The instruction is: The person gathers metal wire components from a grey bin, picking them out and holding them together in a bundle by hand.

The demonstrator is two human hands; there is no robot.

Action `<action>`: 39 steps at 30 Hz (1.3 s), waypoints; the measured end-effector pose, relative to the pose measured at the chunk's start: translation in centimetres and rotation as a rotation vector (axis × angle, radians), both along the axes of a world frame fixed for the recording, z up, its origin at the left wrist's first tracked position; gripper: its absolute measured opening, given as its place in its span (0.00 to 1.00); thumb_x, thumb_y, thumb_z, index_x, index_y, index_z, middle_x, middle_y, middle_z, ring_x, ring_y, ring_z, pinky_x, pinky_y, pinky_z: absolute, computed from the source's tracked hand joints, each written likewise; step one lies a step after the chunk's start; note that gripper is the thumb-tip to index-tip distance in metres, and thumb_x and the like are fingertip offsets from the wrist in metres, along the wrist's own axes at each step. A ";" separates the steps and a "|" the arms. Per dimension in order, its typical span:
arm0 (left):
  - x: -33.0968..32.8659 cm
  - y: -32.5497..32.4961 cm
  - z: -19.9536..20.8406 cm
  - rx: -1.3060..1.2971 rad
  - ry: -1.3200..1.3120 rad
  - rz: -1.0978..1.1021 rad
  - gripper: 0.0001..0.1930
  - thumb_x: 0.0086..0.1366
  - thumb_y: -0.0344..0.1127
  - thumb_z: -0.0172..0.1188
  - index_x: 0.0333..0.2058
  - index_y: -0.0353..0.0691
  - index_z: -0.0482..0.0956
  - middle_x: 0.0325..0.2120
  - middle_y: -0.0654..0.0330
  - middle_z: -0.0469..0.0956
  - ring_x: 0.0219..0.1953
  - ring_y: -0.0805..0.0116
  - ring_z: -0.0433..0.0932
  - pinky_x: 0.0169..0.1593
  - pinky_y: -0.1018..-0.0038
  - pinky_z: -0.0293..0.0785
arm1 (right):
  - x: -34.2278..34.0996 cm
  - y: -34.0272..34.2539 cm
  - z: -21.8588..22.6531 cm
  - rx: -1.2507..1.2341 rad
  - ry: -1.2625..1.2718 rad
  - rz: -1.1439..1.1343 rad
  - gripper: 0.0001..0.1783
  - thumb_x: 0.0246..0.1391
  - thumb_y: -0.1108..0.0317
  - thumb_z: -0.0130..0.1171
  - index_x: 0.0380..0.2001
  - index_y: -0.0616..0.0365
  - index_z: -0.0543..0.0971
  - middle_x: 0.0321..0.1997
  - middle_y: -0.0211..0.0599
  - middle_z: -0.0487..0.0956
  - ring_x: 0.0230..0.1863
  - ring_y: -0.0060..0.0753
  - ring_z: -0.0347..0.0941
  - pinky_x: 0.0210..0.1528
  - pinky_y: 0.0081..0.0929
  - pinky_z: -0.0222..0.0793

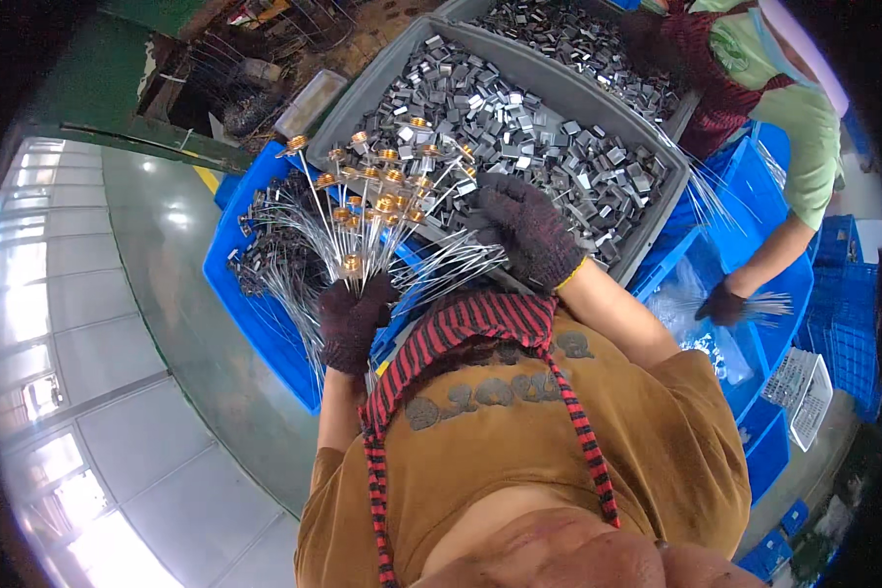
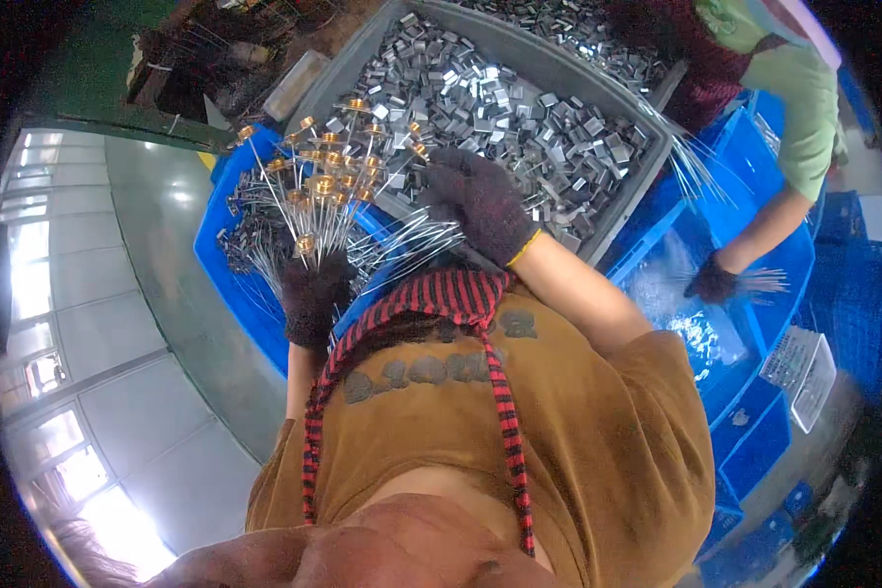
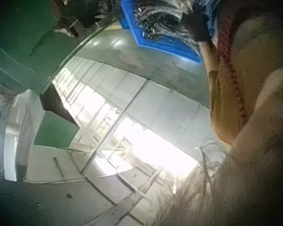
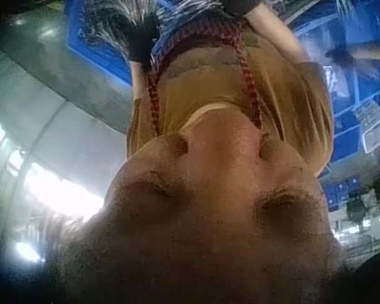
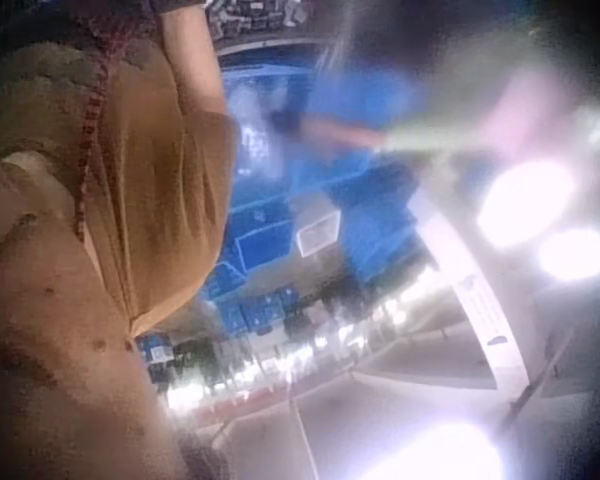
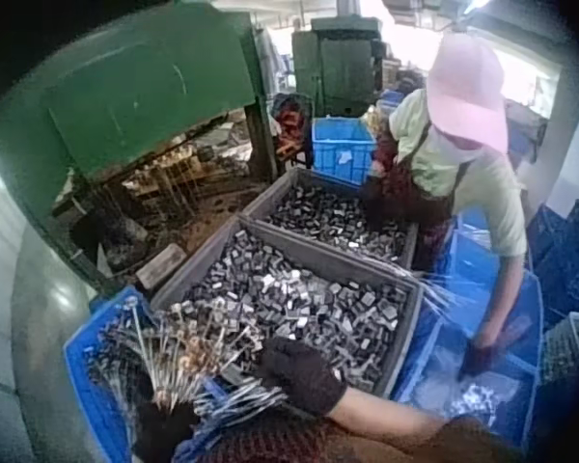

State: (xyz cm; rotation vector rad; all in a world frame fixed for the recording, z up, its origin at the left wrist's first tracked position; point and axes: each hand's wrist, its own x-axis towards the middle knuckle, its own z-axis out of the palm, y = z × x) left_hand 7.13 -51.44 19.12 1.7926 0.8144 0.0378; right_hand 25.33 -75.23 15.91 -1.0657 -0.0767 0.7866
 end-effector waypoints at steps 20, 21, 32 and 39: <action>0.2 -1.5 1.7 0.030 0.206 -0.121 0.14 0.63 0.44 0.69 0.32 0.37 0.85 0.20 0.60 0.82 0.20 0.74 0.79 0.25 0.72 0.74 | 1.7 -5.1 -5.2 -0.509 -1.605 -0.184 0.18 0.58 0.61 0.67 0.48 0.55 0.77 0.41 0.36 0.79 0.40 0.31 0.77 0.40 0.31 0.77; 0.3 -1.3 1.3 -0.010 0.214 -0.121 0.13 0.63 0.43 0.68 0.33 0.37 0.85 0.20 0.60 0.83 0.20 0.75 0.79 0.25 0.73 0.73 | 1.5 -5.6 -6.7 -0.514 -1.603 -0.183 0.18 0.58 0.61 0.67 0.48 0.55 0.77 0.41 0.36 0.79 0.40 0.31 0.77 0.40 0.31 0.77; -1.1 2.6 2.3 -0.217 -0.072 0.115 0.09 0.65 0.36 0.69 0.36 0.36 0.84 0.25 0.60 0.84 0.20 0.75 0.76 0.23 0.76 0.71 | 15.2 -22.1 -8.5 -0.850 -0.893 -0.333 0.12 0.59 0.63 0.65 0.43 0.59 0.83 0.37 0.45 0.85 0.36 0.46 0.83 0.46 0.36 0.79; -2.8 5.7 5.7 -0.002 0.033 0.257 0.09 0.66 0.37 0.69 0.36 0.36 0.83 0.22 0.62 0.81 0.20 0.73 0.76 0.23 0.75 0.70 | 13.5 -18.0 -6.0 -1.042 -1.018 -0.364 0.13 0.53 0.69 0.66 0.41 0.62 0.83 0.33 0.50 0.85 0.37 0.43 0.84 0.42 0.36 0.77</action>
